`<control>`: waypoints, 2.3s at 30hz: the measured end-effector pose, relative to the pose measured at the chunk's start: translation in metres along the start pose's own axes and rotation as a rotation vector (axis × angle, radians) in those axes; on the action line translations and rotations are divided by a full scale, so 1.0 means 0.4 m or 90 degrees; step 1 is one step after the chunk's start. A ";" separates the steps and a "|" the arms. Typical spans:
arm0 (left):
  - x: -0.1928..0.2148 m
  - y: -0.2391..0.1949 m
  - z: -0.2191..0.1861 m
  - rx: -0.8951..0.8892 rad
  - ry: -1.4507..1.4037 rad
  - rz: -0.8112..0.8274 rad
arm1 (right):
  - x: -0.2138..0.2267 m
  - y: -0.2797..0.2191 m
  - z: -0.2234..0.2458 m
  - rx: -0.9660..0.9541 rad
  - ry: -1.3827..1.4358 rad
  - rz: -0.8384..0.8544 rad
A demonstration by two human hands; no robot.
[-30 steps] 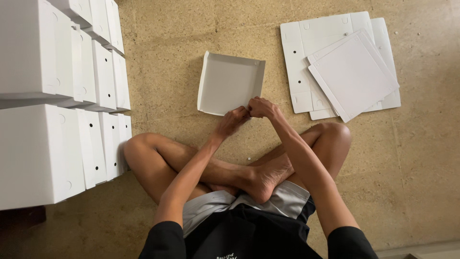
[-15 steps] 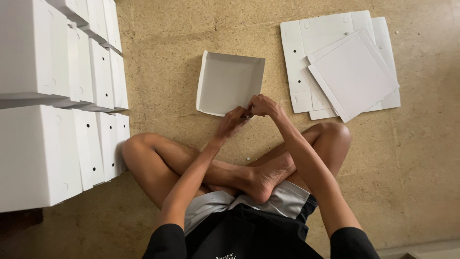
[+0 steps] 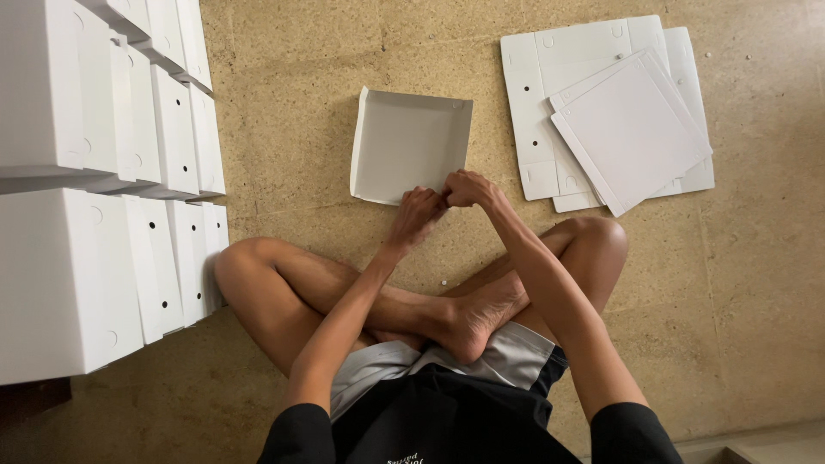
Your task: The person sits on the floor and assembles a white cardboard box by folding and tucking the flaps into place. They manipulate the box flaps by hand to form the structure.
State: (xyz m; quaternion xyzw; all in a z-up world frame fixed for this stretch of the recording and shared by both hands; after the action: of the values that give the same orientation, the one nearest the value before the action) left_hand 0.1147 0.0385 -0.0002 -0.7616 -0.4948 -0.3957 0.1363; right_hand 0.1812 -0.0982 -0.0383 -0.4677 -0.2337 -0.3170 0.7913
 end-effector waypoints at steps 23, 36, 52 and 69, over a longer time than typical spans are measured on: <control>-0.045 -0.025 -0.003 -0.154 0.212 -0.101 | 0.003 -0.226 0.082 0.112 -0.004 -0.310; -0.039 -0.050 -0.012 -0.178 0.286 -0.087 | -0.027 -0.237 0.102 0.126 0.021 -0.352; 0.001 -0.058 -0.011 -0.130 0.199 -0.009 | -0.030 -0.245 0.096 0.230 0.222 -0.301; 0.216 -0.178 0.027 0.015 0.284 0.172 | -0.014 -0.219 -0.106 -0.029 0.479 -0.537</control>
State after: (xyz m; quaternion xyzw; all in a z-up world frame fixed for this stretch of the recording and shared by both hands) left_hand 0.0755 0.1343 0.0434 -0.7130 -0.3511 -0.5260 0.3027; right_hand 0.1173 -0.1660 -0.0092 -0.2052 -0.0954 -0.7556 0.6147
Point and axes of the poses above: each hand's wrist, its own y-axis towards the middle knuckle, its own x-axis out of the back of the hand, z = x × y, the point moved 5 cm from there along y, towards the middle knuckle, and after that the axes turned 2 degrees about y, right-handed, at the moved point
